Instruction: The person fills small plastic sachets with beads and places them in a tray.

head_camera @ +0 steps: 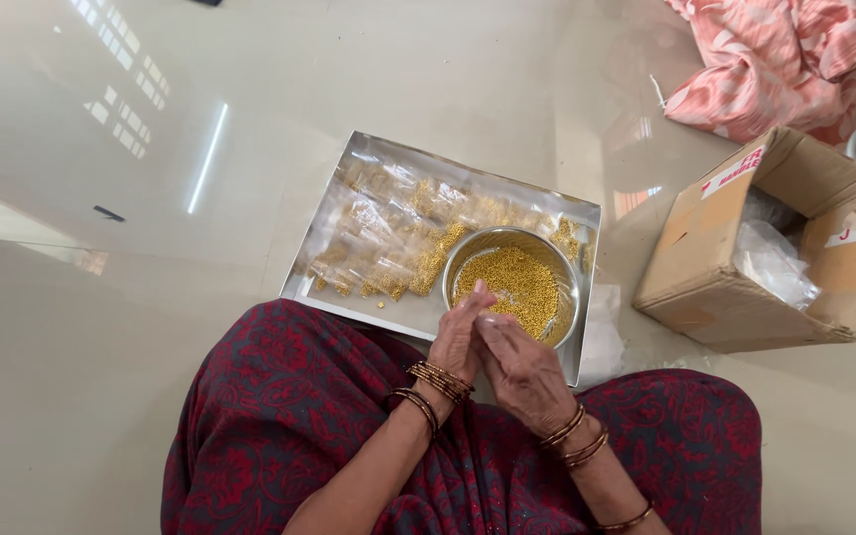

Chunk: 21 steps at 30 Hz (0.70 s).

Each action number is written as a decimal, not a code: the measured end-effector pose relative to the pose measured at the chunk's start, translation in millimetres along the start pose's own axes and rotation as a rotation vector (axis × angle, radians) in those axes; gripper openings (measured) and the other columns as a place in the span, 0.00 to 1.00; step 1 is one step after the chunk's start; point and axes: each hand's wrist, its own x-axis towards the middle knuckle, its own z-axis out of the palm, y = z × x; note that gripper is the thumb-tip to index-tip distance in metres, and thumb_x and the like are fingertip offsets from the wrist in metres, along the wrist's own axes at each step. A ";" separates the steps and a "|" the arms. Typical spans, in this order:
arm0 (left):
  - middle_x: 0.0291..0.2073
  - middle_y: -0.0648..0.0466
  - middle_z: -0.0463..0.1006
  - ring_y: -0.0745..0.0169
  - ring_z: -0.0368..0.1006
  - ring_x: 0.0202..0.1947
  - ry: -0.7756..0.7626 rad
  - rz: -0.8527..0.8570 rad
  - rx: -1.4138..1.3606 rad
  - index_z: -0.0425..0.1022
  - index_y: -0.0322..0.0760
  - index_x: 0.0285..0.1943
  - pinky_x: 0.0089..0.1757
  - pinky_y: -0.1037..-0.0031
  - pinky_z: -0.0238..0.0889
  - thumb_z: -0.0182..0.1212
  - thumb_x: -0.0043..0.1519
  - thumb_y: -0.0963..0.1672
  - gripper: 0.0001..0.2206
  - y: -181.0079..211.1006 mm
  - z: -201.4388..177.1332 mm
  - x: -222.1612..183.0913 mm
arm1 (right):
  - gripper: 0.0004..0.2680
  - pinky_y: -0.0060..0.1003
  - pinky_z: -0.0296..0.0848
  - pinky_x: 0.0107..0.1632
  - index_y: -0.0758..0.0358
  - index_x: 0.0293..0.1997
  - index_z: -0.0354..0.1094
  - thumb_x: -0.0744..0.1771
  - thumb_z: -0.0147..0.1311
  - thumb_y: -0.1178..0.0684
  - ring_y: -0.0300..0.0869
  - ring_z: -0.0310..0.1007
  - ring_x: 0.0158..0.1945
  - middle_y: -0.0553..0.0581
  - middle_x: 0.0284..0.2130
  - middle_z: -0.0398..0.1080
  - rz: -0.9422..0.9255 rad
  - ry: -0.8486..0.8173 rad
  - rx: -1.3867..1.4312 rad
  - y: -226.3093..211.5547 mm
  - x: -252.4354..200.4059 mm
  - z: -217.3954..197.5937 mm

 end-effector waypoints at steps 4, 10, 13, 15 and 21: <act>0.41 0.56 0.80 0.56 0.79 0.41 -0.013 0.086 -0.117 0.74 0.34 0.51 0.44 0.63 0.76 0.70 0.54 0.52 0.23 1.5 -5.3 3.2 | 0.19 0.46 0.75 0.58 0.67 0.64 0.64 0.65 0.56 0.59 0.55 0.76 0.53 0.63 0.52 0.73 -0.068 0.004 -0.034 -3.0 12.7 -9.0; 0.34 0.45 0.79 0.54 0.77 0.35 0.029 0.025 0.003 0.72 0.31 0.44 0.40 0.65 0.74 0.71 0.56 0.55 0.25 -7.1 -22.4 16.6 | 0.18 0.40 0.78 0.49 0.66 0.60 0.68 0.63 0.59 0.58 0.55 0.78 0.50 0.68 0.55 0.73 -0.062 -0.133 0.070 1.7 27.8 -27.7; 0.33 0.50 0.74 0.57 0.73 0.33 -0.031 0.015 0.004 0.69 0.31 0.43 0.37 0.63 0.74 0.69 0.62 0.59 0.28 -5.9 -21.4 19.2 | 0.12 0.37 0.81 0.52 0.63 0.54 0.74 0.66 0.61 0.55 0.46 0.83 0.50 0.61 0.47 0.80 -0.022 -0.107 0.327 9.4 37.3 -53.1; 0.36 0.48 0.75 0.54 0.77 0.39 0.032 -0.024 -0.095 0.68 0.32 0.46 0.43 0.61 0.77 0.66 0.55 0.60 0.30 13.4 -7.4 10.9 | 0.08 0.35 0.86 0.45 0.64 0.45 0.79 0.67 0.60 0.52 0.43 0.85 0.41 0.61 0.38 0.83 0.339 -0.065 0.702 18.5 47.2 -70.1; 0.35 0.41 0.75 0.48 0.78 0.38 0.061 -0.022 -0.197 0.68 0.26 0.43 0.44 0.57 0.79 0.61 0.55 0.63 0.35 39.9 -10.9 13.2 | 0.28 0.41 0.80 0.48 0.59 0.59 0.71 0.58 0.67 0.34 0.45 0.81 0.39 0.60 0.45 0.73 0.550 -0.476 -0.247 149.0 39.6 0.3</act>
